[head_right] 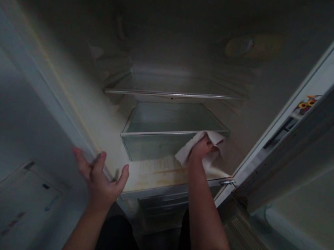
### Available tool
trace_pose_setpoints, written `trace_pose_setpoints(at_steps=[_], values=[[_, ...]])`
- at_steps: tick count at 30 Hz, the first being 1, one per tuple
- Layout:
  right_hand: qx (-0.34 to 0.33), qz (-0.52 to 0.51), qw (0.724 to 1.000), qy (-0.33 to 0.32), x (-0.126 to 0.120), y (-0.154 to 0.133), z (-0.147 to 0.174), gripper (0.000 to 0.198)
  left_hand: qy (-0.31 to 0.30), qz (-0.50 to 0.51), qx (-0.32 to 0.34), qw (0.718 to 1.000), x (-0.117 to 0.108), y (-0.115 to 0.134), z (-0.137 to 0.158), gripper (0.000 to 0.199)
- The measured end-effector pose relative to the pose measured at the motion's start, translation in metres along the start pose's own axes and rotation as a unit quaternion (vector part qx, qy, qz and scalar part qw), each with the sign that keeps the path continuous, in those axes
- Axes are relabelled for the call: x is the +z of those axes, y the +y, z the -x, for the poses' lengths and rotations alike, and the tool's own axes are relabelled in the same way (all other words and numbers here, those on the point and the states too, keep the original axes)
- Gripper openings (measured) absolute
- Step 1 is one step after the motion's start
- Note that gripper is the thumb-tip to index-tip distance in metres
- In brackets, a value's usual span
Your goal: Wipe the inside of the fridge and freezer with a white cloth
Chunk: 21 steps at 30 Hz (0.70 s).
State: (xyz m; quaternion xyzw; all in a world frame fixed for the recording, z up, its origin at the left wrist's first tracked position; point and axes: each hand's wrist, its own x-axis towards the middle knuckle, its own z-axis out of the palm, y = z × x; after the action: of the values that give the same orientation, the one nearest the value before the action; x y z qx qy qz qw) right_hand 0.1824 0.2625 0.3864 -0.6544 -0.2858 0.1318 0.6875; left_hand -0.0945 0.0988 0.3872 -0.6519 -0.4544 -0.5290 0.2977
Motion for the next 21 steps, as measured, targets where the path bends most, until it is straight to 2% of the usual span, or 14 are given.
trace_pose_setpoints(at_steps=[2, 4, 7, 10, 14, 17, 19, 21], values=[[0.053, 0.058, 0.995, 0.063, -0.004, -0.006, -0.017, 0.061, 0.012, -0.044, 0.046, 0.998, 0.008, -0.003, 0.004, 0.087], [0.09, 0.101, 0.985, 0.104, -0.002, -0.009, -0.019, 0.062, 0.018, -0.061, 0.058, 0.996, 0.013, -0.004, 0.006, 0.087], [0.056, 0.107, 0.989, 0.089, 0.01, -0.011, 0.009, 0.066, 0.006, -0.047, 0.044, 0.998, 0.014, -0.003, 0.01, 0.085], [0.021, 0.102, 0.994, 0.041, 0.027, -0.016, 0.057, 0.074, -0.005, -0.022, 0.017, 1.0, 0.014, -0.005, 0.015, 0.077], [0.059, 0.074, 0.993, -0.073, 0.046, -0.033, 0.124, 0.101, -0.052, -0.007, -0.037, 0.998, 0.014, -0.008, 0.021, 0.065], [0.069, 0.054, 0.982, -0.166, 0.054, -0.044, 0.169, 0.118, -0.056, -0.002, -0.032, 0.998, 0.013, -0.008, 0.021, 0.06], [0.041, 0.055, 0.975, -0.213, 0.056, -0.045, 0.195, 0.13, -0.036, -0.002, -0.013, 0.999, 0.013, -0.009, 0.02, 0.057], [0.007, 0.087, 0.959, -0.268, 0.057, -0.039, 0.215, 0.132, -0.024, 0.007, -0.003, 1.0, 0.013, -0.011, 0.019, 0.051]])
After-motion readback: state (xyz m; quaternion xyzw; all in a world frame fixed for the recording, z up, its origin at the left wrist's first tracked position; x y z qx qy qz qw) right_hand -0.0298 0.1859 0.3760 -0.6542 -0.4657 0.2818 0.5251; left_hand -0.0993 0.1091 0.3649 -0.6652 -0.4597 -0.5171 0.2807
